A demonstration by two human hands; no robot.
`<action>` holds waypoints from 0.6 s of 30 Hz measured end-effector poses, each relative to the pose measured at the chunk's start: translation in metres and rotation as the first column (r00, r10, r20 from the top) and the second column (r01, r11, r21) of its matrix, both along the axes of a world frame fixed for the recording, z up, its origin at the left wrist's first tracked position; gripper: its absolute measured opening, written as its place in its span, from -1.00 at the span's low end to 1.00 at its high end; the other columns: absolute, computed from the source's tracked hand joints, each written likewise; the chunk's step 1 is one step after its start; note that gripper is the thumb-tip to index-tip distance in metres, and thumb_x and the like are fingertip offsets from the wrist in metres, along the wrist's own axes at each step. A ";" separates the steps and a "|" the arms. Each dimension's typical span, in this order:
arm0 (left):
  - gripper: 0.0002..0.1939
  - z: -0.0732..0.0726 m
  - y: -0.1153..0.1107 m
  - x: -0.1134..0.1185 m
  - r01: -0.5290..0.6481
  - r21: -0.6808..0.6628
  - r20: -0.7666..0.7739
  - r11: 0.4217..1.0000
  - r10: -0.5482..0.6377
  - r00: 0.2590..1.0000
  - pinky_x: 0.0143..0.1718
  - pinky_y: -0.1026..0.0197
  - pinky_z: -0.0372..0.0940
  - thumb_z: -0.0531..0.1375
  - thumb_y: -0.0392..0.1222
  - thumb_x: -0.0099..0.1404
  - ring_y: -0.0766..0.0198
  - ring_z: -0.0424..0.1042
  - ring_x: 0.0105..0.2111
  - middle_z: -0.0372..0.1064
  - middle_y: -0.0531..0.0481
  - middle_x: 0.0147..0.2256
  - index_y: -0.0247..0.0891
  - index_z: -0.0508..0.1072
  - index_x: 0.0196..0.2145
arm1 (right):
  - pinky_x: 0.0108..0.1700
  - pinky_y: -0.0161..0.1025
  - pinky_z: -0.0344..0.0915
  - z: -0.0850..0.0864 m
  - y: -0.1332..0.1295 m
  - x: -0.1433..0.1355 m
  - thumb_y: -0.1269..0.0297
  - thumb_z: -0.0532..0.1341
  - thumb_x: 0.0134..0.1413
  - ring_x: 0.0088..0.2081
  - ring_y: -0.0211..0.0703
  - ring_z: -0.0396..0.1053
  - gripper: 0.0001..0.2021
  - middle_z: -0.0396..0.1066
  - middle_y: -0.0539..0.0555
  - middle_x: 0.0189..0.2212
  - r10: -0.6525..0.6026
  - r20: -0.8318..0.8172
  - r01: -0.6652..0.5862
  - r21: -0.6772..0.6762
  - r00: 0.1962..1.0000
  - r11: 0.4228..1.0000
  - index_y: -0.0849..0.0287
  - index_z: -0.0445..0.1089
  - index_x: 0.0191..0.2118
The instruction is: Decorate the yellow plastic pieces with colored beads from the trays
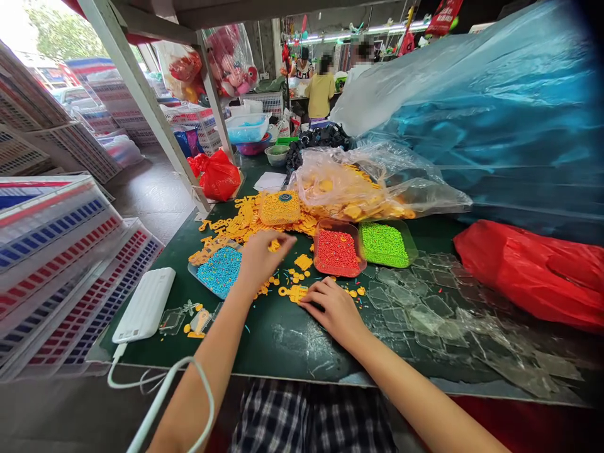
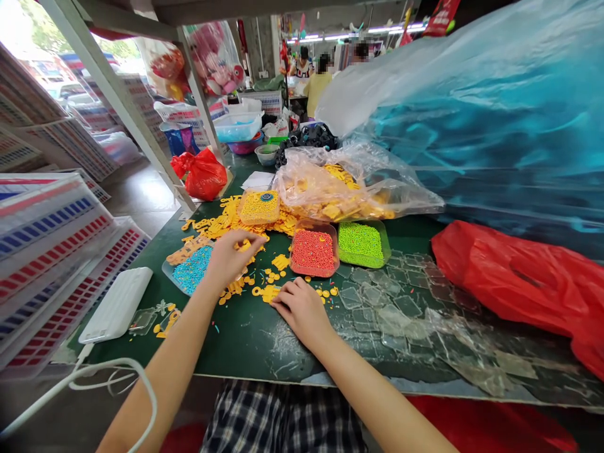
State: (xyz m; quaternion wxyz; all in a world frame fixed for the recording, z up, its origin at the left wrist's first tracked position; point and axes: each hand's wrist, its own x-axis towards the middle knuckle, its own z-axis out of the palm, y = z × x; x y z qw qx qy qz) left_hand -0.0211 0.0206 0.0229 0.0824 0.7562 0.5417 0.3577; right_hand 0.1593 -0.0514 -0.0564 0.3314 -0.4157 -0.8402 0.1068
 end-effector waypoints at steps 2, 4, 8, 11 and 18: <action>-0.77 0.015 0.029 -0.003 -0.112 0.088 -0.040 0.990 0.116 0.992 -0.15 0.15 0.27 0.17 -0.06 0.32 0.16 0.45 -0.27 0.55 -0.01 -0.33 -0.21 0.56 -0.35 | -0.27 -0.21 0.24 0.000 0.000 0.000 0.29 0.26 0.16 -0.28 -0.13 0.27 -0.90 0.45 0.04 -0.38 -0.004 0.010 0.004 -0.005 1.000 1.000 0.14 0.48 -0.36; -0.76 0.025 0.058 -0.006 -0.223 0.086 -0.127 0.971 0.233 0.964 -0.10 0.08 0.25 0.14 -0.09 0.35 0.07 0.44 -0.18 0.54 -0.08 -0.24 -0.24 0.56 -0.28 | -0.28 -0.20 0.24 0.000 0.000 0.001 0.27 0.25 0.17 -0.28 -0.13 0.27 -0.88 0.45 0.05 -0.37 -0.010 0.024 0.011 -0.016 1.000 1.000 0.14 0.50 -0.36; -0.70 0.031 0.085 0.001 -0.289 0.044 -0.341 0.956 0.287 0.895 -0.01 -0.10 0.16 0.15 -0.07 0.34 -0.13 0.33 0.00 0.45 -0.22 -0.03 -0.28 0.51 -0.08 | -0.29 -0.20 0.22 0.000 0.001 0.001 0.20 0.24 0.17 -0.29 -0.14 0.27 -0.85 0.46 0.04 -0.37 -0.028 0.045 0.028 -0.002 0.999 1.000 0.06 0.55 -0.34; -0.73 0.029 0.075 0.024 -0.057 0.060 -0.394 0.997 0.076 0.916 0.01 -0.02 0.14 0.10 -0.11 0.37 -0.01 0.33 0.01 0.46 -0.15 -0.04 -0.23 0.49 -0.07 | -0.30 -0.21 0.20 0.001 0.002 0.001 0.19 0.26 0.16 -0.29 -0.15 0.25 -0.86 0.47 0.03 -0.36 -0.041 0.058 0.040 0.030 0.997 0.999 0.01 0.57 -0.34; -0.88 0.016 0.045 0.088 0.335 -0.221 -0.640 0.916 -0.395 0.659 0.01 0.01 0.06 0.22 -0.20 0.22 0.03 0.38 -0.07 0.53 -0.12 -0.22 -0.23 0.57 -0.39 | -0.26 -0.20 0.20 0.001 0.002 0.002 0.17 0.26 0.15 -0.24 -0.14 0.22 -0.86 0.48 0.01 -0.26 -0.067 0.074 0.062 0.067 0.995 0.996 -0.01 0.59 -0.32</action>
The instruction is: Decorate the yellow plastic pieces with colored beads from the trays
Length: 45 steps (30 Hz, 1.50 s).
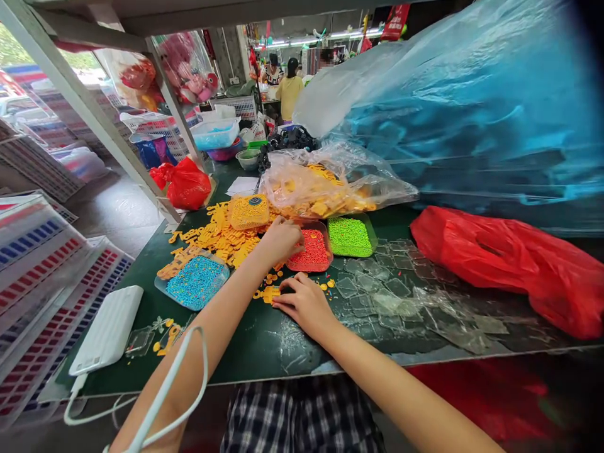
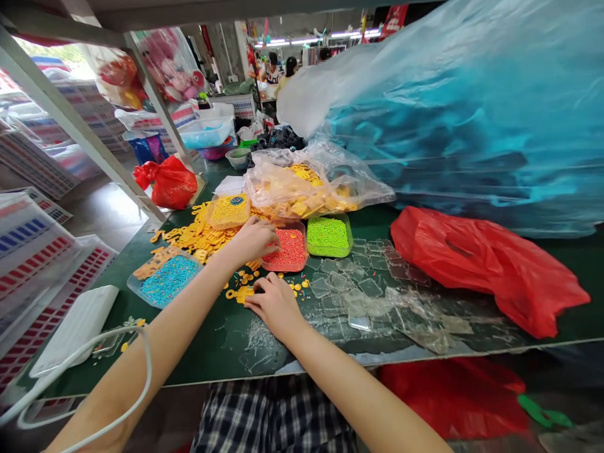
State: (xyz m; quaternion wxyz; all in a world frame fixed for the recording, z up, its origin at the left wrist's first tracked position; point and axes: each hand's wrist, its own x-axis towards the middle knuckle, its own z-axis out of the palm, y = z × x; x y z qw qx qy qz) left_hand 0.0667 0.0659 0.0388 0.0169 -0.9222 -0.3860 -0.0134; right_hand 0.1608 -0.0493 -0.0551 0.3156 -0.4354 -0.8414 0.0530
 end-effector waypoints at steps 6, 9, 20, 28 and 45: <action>-0.92 -0.016 0.012 0.016 -0.069 -0.035 -0.057 0.997 0.067 0.996 0.04 -0.09 0.00 0.29 -0.29 0.04 -0.08 0.41 -0.13 0.51 -0.19 -0.41 -0.27 0.50 -0.58 | -0.27 -0.19 0.21 0.005 -0.003 0.000 0.16 0.24 0.17 -0.22 -0.13 0.23 -0.85 0.46 0.02 -0.23 -0.016 0.089 0.014 0.017 0.996 1.000 -0.05 0.58 -0.30; -0.91 -0.020 0.015 0.018 -0.095 -0.037 -0.067 0.995 0.092 0.993 0.08 -0.13 -0.04 0.28 -0.28 0.03 -0.05 0.43 -0.18 0.49 -0.13 -0.49 -0.24 0.47 -0.59 | -0.25 -0.19 0.21 0.009 -0.005 -0.001 0.17 0.21 0.21 -0.20 -0.12 0.23 -0.84 0.45 0.04 -0.23 -0.024 0.163 0.017 0.046 0.986 0.999 -0.03 0.57 -0.28; -0.89 -0.009 0.000 0.027 -0.140 -0.052 -0.121 0.989 0.133 0.984 0.08 -0.14 0.06 0.23 -0.35 0.10 -0.03 0.46 -0.18 0.52 -0.18 -0.44 -0.32 0.51 -0.55 | -0.24 -0.20 0.25 0.011 -0.004 0.005 0.17 0.22 0.19 -0.21 -0.12 0.27 -0.83 0.47 0.06 -0.25 0.043 0.119 -0.045 0.019 0.992 0.999 0.06 0.55 -0.22; -0.76 0.012 -0.028 0.017 -0.169 -0.021 0.003 0.985 0.169 0.986 0.02 -0.07 0.29 0.13 -0.11 0.39 0.11 0.40 -0.06 0.40 -0.11 -0.07 -0.31 0.46 -0.11 | -0.17 -0.20 0.31 0.021 -0.001 0.020 0.25 0.02 0.32 -0.22 -0.11 0.41 -0.73 0.50 0.11 -0.30 -0.030 -0.309 0.047 0.045 0.951 0.998 0.14 0.46 -0.22; -0.84 -0.041 -0.112 -0.088 -0.212 -0.274 0.293 0.938 0.291 0.911 -0.09 0.06 0.16 0.19 -0.13 0.29 0.13 0.36 -0.22 0.44 -0.01 -0.31 -0.18 0.55 -0.37 | -0.41 -0.24 0.18 0.064 0.008 0.073 0.07 0.03 0.24 -0.47 -0.21 0.23 -0.66 0.42 0.08 -0.41 -0.305 -0.427 0.330 -0.017 0.851 0.944 0.15 0.44 -0.34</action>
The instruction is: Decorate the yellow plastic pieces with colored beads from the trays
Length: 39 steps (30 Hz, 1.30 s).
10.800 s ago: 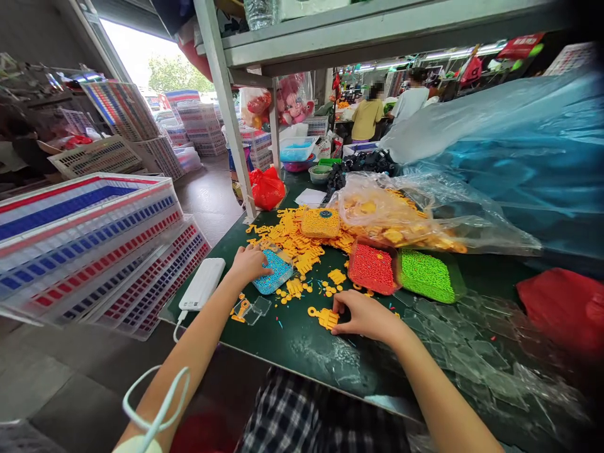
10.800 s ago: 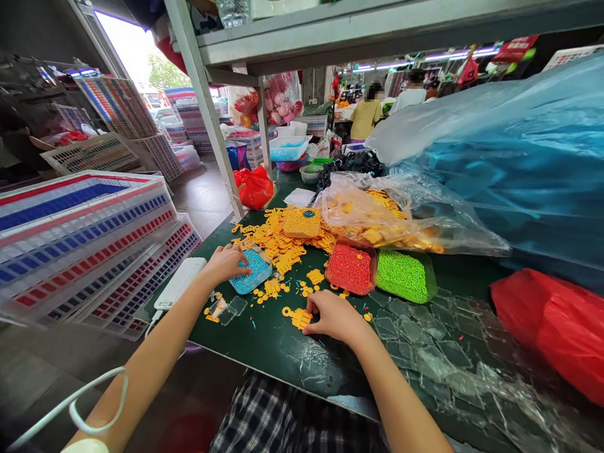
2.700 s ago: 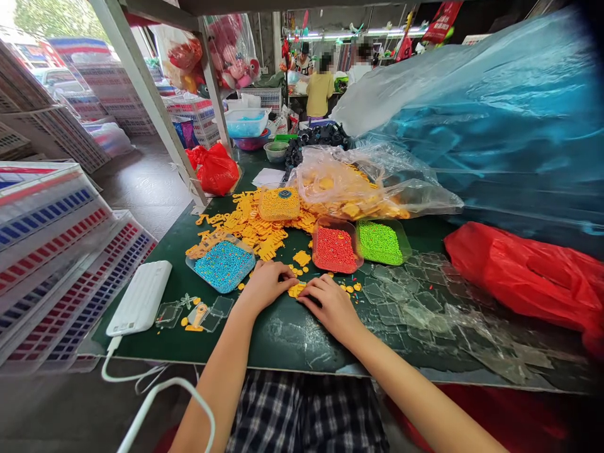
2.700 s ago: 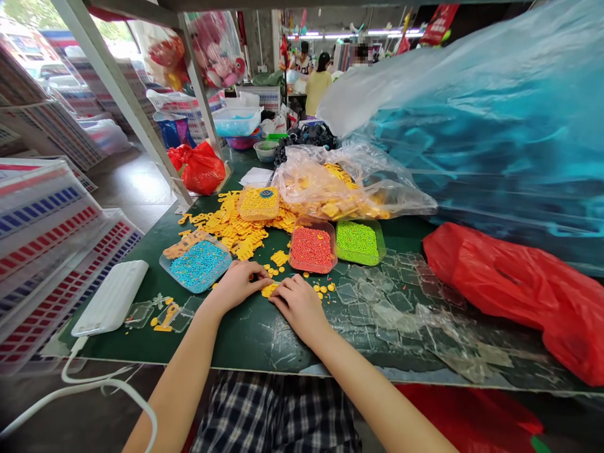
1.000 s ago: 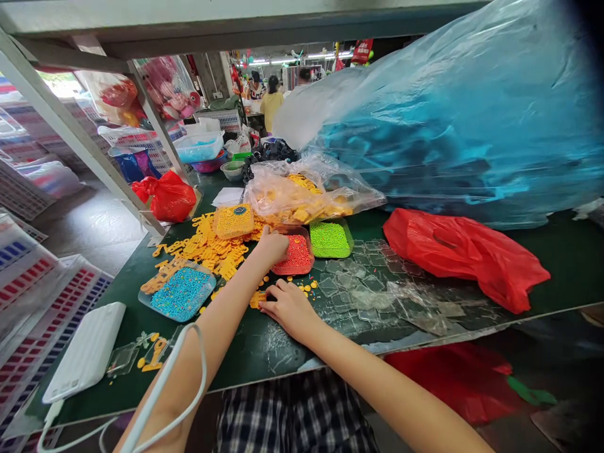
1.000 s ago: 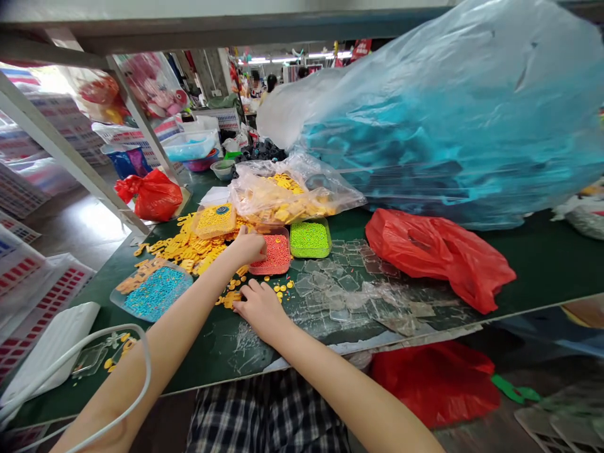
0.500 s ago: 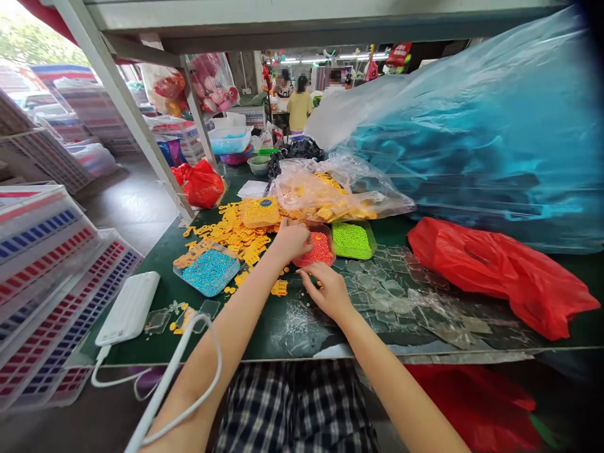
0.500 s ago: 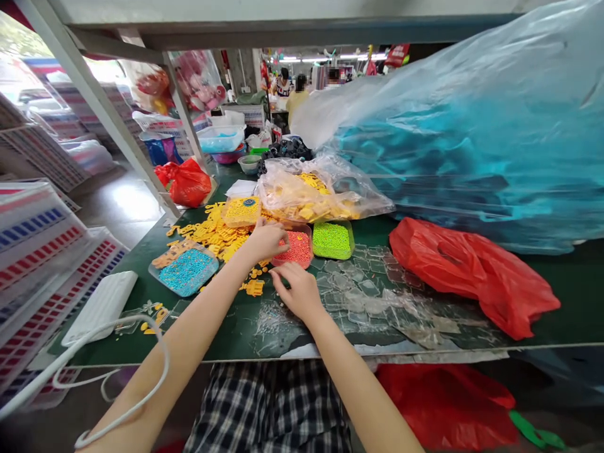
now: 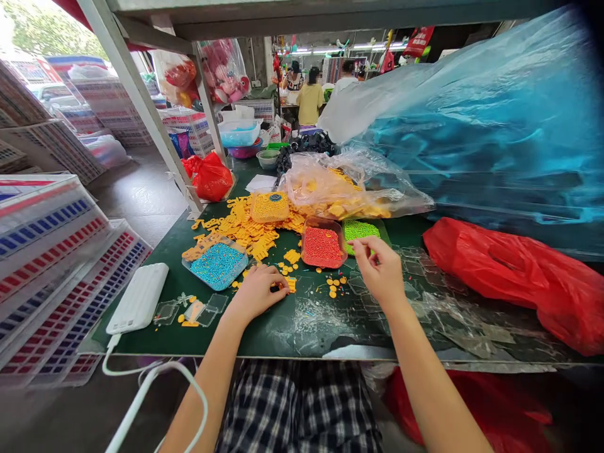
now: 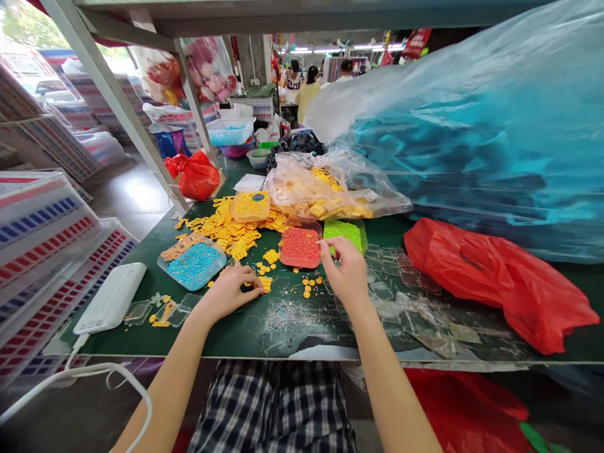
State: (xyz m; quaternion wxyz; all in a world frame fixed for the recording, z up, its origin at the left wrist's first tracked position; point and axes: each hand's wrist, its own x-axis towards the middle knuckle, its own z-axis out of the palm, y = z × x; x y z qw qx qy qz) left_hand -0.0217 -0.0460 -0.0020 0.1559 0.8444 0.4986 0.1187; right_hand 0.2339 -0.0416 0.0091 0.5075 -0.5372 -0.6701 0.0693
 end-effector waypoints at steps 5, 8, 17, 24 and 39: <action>-0.81 0.001 -0.002 -0.003 -0.001 0.026 -0.009 1.000 0.001 1.000 -0.09 0.05 0.17 0.16 -0.12 0.33 0.13 0.35 -0.21 0.44 -0.03 -0.30 -0.18 0.56 -0.34 | -0.45 -0.25 0.14 -0.003 0.013 0.034 0.04 0.04 0.21 -0.47 -0.20 0.21 -0.67 0.39 0.08 -0.41 -0.095 0.086 0.097 -0.019 0.992 0.995 0.14 0.43 -0.35; -0.80 -0.003 -0.007 -0.006 -0.005 0.036 0.027 0.999 0.004 1.000 -0.09 0.05 0.18 0.14 -0.13 0.35 0.14 0.35 -0.20 0.45 -0.03 -0.27 -0.17 0.56 -0.30 | -0.44 -0.25 0.14 -0.008 0.025 0.054 0.02 0.05 0.19 -0.46 -0.19 0.23 -0.66 0.38 0.08 -0.42 -0.123 0.151 0.131 -0.044 0.981 0.990 0.14 0.43 -0.35; -0.88 -0.013 -0.012 -0.009 0.015 0.092 0.073 0.996 -0.022 0.997 -0.06 0.06 0.16 0.23 -0.11 0.30 0.16 0.36 -0.18 0.43 0.01 -0.25 -0.15 0.55 -0.32 | -0.34 -0.19 0.21 -0.016 0.065 0.078 0.08 0.11 0.11 -0.35 -0.07 0.38 -0.71 0.50 0.14 -0.31 -0.081 0.409 0.218 -0.301 0.909 0.928 0.15 0.49 -0.30; -0.86 -0.017 -0.010 -0.008 0.039 0.098 0.028 0.994 -0.041 0.999 -0.06 0.06 0.16 0.22 -0.11 0.32 0.16 0.35 -0.18 0.42 0.00 -0.25 -0.11 0.59 -0.27 | -0.40 -0.24 0.16 -0.019 0.085 0.073 0.11 0.11 0.13 -0.36 -0.07 0.42 -0.71 0.54 0.16 -0.28 -0.080 0.454 0.267 -0.363 0.887 0.893 0.15 0.52 -0.26; -0.80 -0.028 -0.005 -0.006 0.035 0.190 0.097 0.981 -0.054 0.994 -0.11 0.08 0.18 0.07 -0.16 0.42 0.17 0.33 -0.22 0.42 -0.02 -0.26 -0.22 0.44 -0.30 | -0.22 -0.13 0.25 -0.023 0.067 0.084 0.21 0.11 0.17 -0.19 0.02 0.34 -0.77 0.51 0.10 -0.26 -0.079 0.487 0.208 -0.216 0.870 0.954 0.11 0.51 -0.25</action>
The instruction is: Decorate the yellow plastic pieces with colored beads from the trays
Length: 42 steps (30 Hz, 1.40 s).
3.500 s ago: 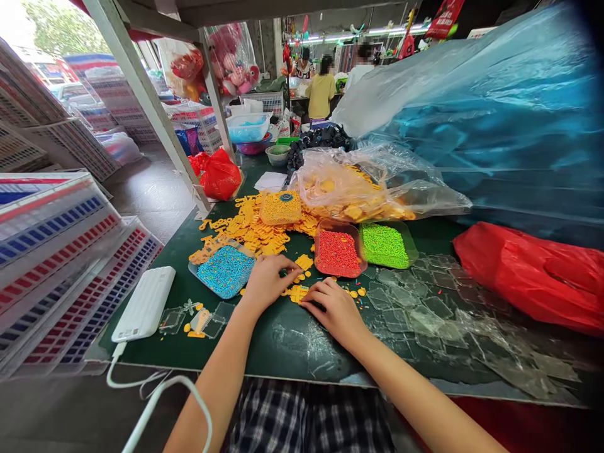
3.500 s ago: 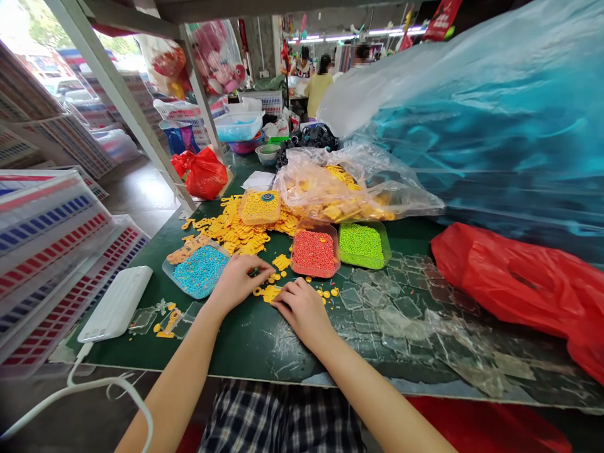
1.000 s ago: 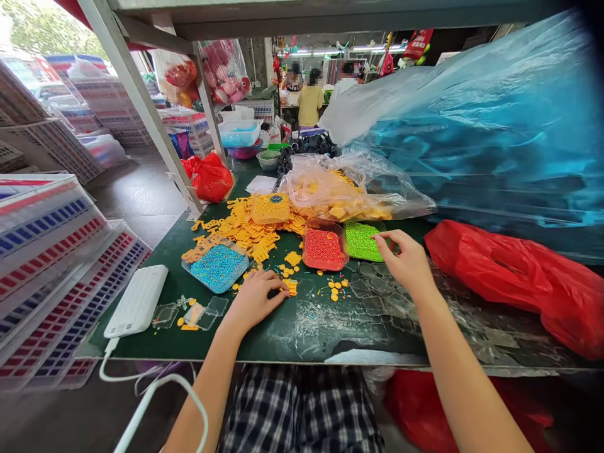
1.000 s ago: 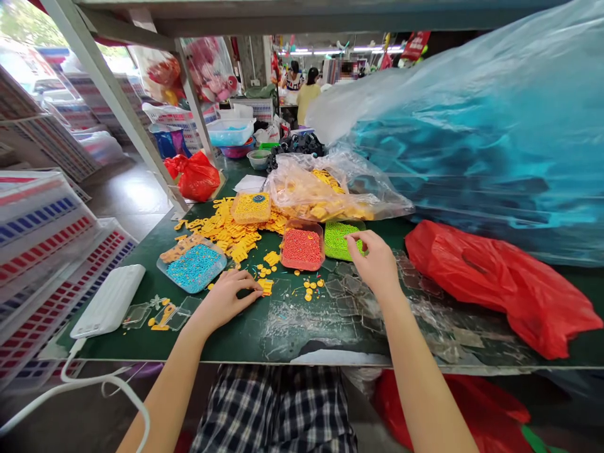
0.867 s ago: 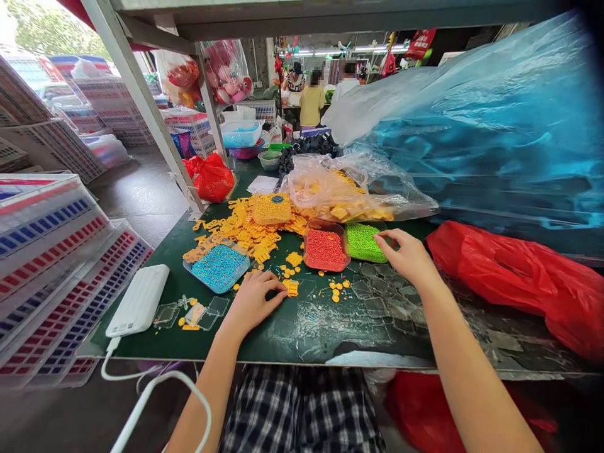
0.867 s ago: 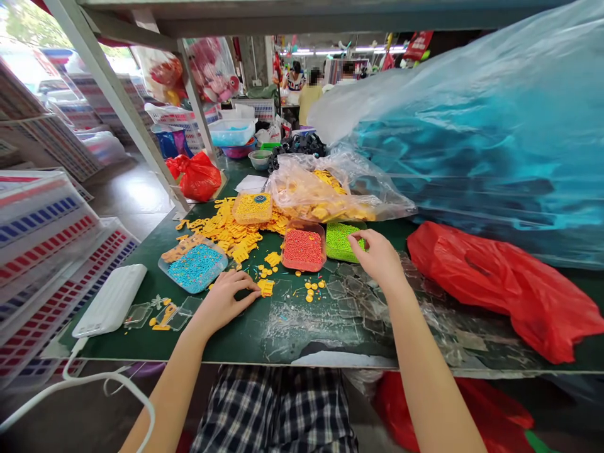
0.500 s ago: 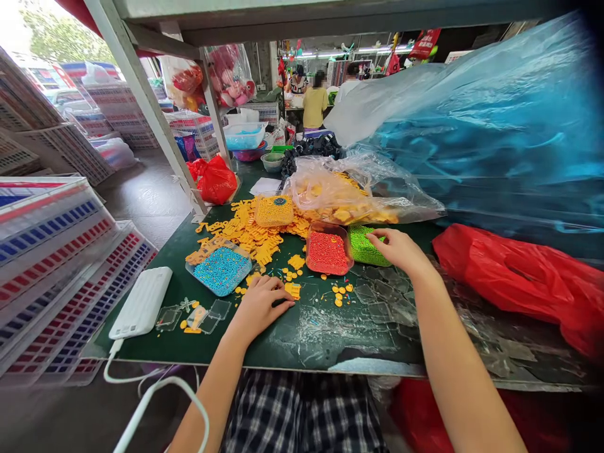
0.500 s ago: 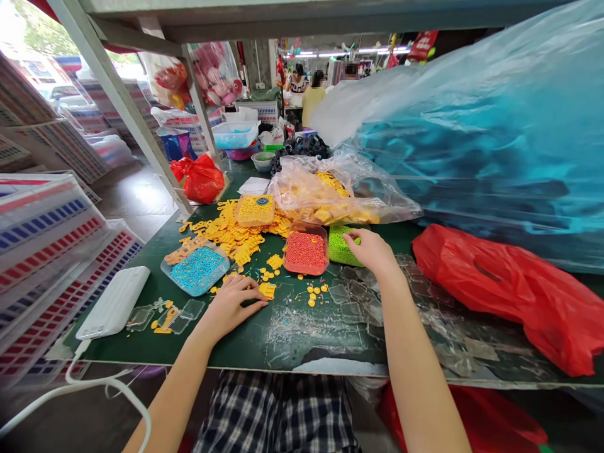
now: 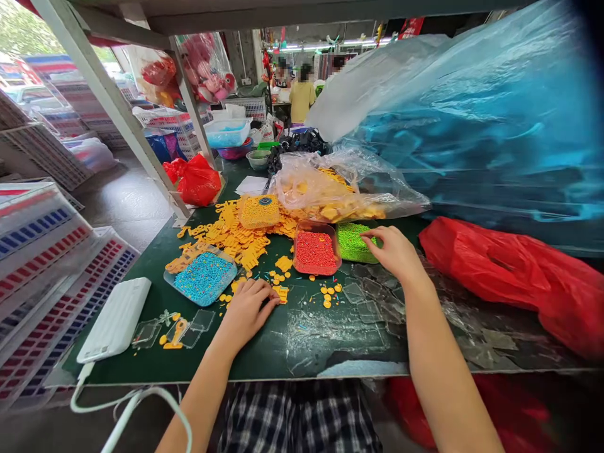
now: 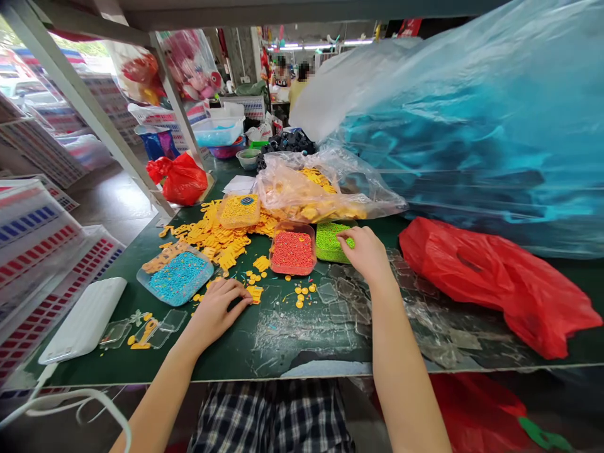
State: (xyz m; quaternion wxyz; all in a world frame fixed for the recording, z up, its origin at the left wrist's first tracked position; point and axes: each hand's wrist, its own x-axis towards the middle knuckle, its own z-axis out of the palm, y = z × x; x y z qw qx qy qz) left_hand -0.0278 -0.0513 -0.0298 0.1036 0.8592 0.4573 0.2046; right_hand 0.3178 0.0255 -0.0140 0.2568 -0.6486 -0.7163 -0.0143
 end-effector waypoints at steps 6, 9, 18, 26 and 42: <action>-0.81 -0.002 0.004 0.002 -0.009 0.056 -0.031 0.998 0.011 0.999 -0.09 0.05 0.15 0.10 -0.14 0.40 0.16 0.36 -0.21 0.43 0.00 -0.24 -0.18 0.48 -0.30 | -0.20 -0.11 0.26 0.000 -0.004 0.012 0.22 0.12 0.18 -0.20 0.01 0.33 -0.78 0.50 0.10 -0.30 -0.038 -0.039 0.040 0.065 0.999 0.997 0.13 0.50 -0.25; -0.81 -0.002 0.005 0.001 0.002 0.060 -0.022 0.998 -0.001 1.000 -0.09 0.06 0.14 0.10 -0.13 0.40 0.17 0.37 -0.20 0.44 0.01 -0.24 -0.17 0.48 -0.31 | -0.19 -0.12 0.27 0.001 -0.005 0.016 0.23 0.14 0.17 -0.18 0.01 0.33 -0.79 0.50 0.10 -0.27 -0.062 -0.015 0.061 -0.017 0.998 0.998 0.12 0.51 -0.22; -0.83 -0.002 0.002 -0.001 0.028 0.029 0.019 0.999 -0.028 0.999 -0.12 0.09 0.16 0.12 -0.14 0.38 0.19 0.37 -0.22 0.45 0.04 -0.28 -0.19 0.46 -0.33 | -0.23 -0.19 0.27 0.016 0.008 0.015 0.25 0.15 0.17 -0.19 -0.05 0.42 -0.78 0.54 0.09 -0.20 -0.117 0.131 0.142 -0.207 0.984 0.968 0.11 0.53 -0.18; -0.82 -0.003 0.001 -0.001 -0.002 0.048 0.003 0.999 0.001 1.000 -0.11 0.05 0.17 0.10 -0.13 0.39 0.16 0.36 -0.22 0.45 0.01 -0.25 -0.19 0.46 -0.31 | -0.14 -0.22 0.19 0.018 0.042 -0.007 0.29 0.31 -0.03 -0.12 -0.03 0.44 -0.90 0.56 0.08 -0.24 -0.043 0.325 0.171 -0.375 0.945 0.911 0.09 0.55 -0.33; -0.82 -0.010 0.001 0.000 -0.008 0.050 -0.023 0.999 0.009 1.000 -0.11 0.06 0.19 0.10 -0.16 0.41 0.15 0.35 -0.20 0.46 0.00 -0.24 -0.22 0.47 -0.27 | -0.22 -0.17 0.23 0.021 0.037 -0.009 0.26 0.26 0.07 -0.14 0.04 0.41 -0.88 0.53 0.16 -0.28 -0.026 0.384 0.117 -0.217 0.923 0.969 0.15 0.54 -0.34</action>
